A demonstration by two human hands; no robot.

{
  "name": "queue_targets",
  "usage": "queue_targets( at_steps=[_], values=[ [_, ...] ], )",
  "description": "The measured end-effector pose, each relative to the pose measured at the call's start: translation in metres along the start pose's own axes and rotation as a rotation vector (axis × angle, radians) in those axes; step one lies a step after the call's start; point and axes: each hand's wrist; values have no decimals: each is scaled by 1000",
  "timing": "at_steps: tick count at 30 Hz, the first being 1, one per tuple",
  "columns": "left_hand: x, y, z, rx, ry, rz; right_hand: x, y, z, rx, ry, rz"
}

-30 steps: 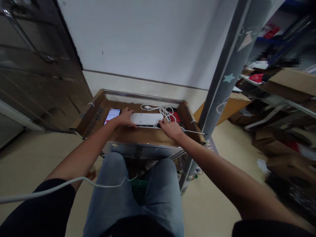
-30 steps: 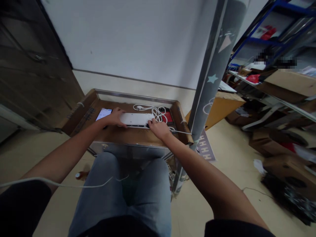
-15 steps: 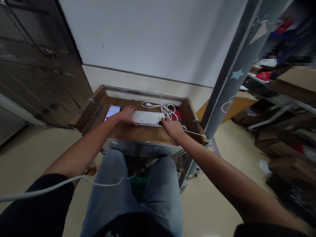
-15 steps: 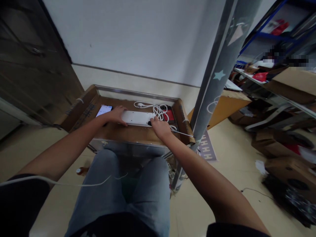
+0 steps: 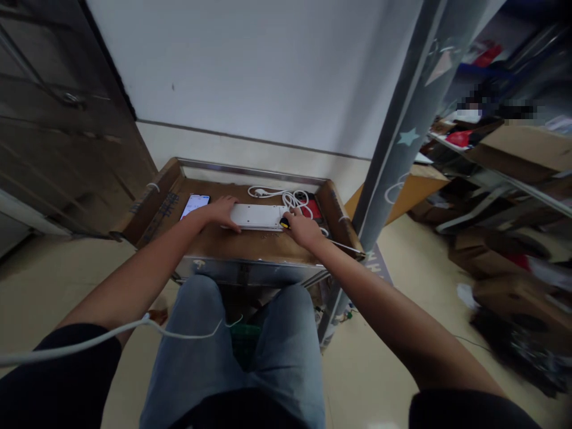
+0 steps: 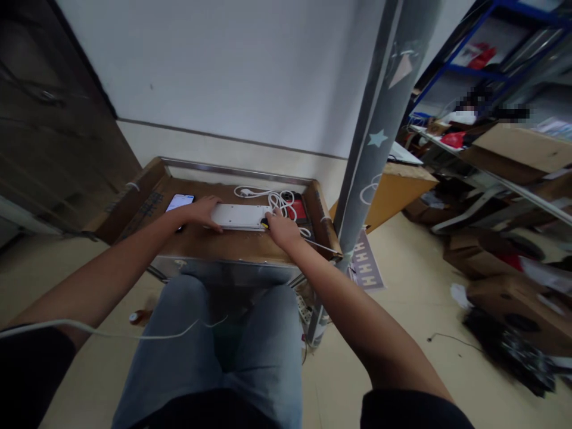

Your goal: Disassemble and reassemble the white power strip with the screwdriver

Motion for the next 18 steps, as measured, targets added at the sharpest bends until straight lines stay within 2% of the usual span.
queue_targets(
  at_steps=[6,10,14,18],
  values=[
    [5,-1,-3,40,-37,42,24,-7,-9,73,-58,60],
    [3,-3,-2,46,-9,56,43,-10,-17,85,-123,97],
    [-3,-4,-3,13,37,35,63,-12,-24,84,-199,135],
    [-6,-5,-1,-24,24,19,78,-11,-28,83,-204,164]
  ],
)
Point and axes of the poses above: each hand's wrist, its own x-axis towards the middle knuckle, its own y-axis out of the palm, z = x × y, and after that the axes turned 9 degrees about z, right-handed
